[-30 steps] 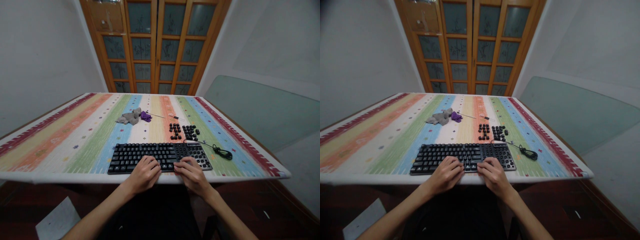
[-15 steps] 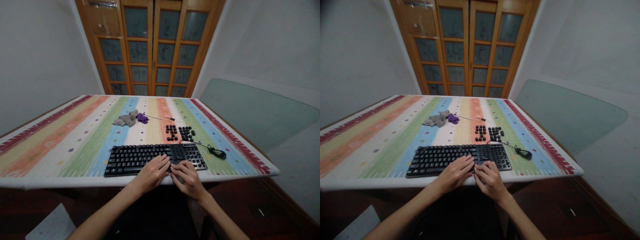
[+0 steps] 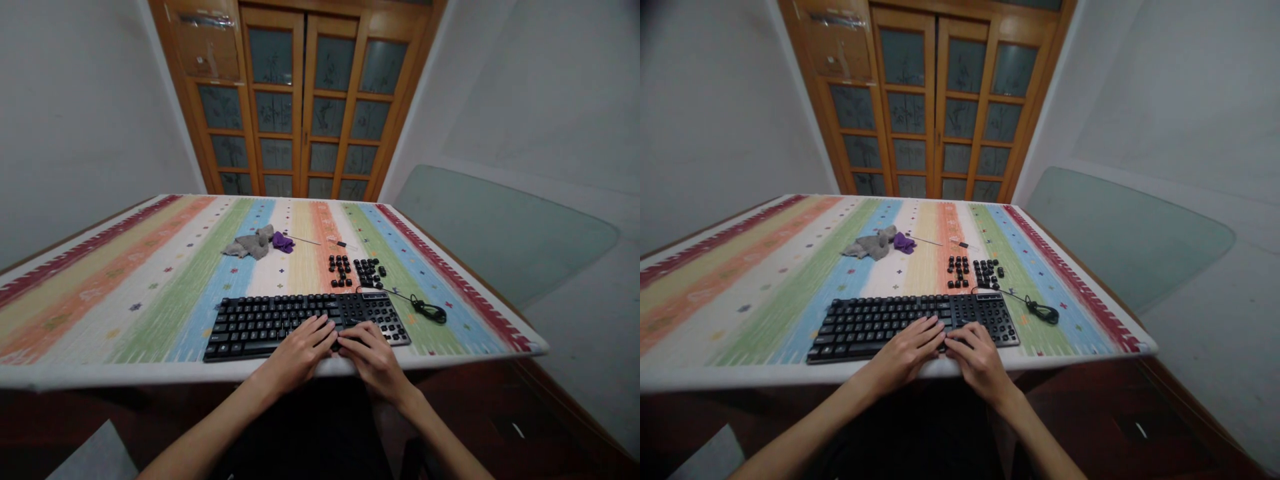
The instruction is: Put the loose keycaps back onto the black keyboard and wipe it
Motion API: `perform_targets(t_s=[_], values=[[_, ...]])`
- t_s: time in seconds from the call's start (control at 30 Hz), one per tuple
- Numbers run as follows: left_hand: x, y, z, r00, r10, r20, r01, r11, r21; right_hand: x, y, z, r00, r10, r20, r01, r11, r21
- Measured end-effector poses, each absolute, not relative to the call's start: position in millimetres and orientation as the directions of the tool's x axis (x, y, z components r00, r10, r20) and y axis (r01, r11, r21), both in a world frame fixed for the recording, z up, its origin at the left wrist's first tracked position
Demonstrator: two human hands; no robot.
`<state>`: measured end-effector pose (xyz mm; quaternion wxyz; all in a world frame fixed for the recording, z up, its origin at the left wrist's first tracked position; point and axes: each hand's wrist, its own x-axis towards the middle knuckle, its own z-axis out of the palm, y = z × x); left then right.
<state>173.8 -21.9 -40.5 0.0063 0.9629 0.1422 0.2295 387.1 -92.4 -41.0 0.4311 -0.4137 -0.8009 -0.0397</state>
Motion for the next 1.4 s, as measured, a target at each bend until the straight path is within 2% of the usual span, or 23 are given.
perform_targets(t_s=[0.5,0.7,0.87,0.97,1.07,1.4], values=[[126.6,-8.4,-25.8,0.829,0.307,0.467,0.259,-0.951,0.166,354.4,-71.3,-27.4,-0.446,0.612,0.653,0.667,0.714,-0.213],[142.4,8.6,13.9,0.798,0.325,0.507,0.224,-0.942,0.251,399.5,-49.1,14.9,-0.293,0.630,0.719,0.714,0.645,-0.273],[183.2,49.3,28.8,0.750,0.406,0.522,0.296,-0.912,0.284,452.5,-1.2,19.7,-0.260,0.724,0.639,0.818,0.517,-0.253],[213.7,73.7,27.2,0.773,0.463,0.433,0.365,-0.884,0.294,468.2,25.2,11.5,-0.268,0.827,0.494,0.866,0.432,-0.254],[238.3,90.9,24.5,0.802,0.500,0.327,0.420,-0.861,0.286,471.4,41.3,4.0,-0.287,0.875,0.389,0.879,0.403,-0.257],[261.1,109.3,8.3,0.841,0.494,0.221,0.421,-0.854,0.307,466.5,53.6,-9.7,-0.294,0.889,0.350,0.879,0.396,-0.266]])
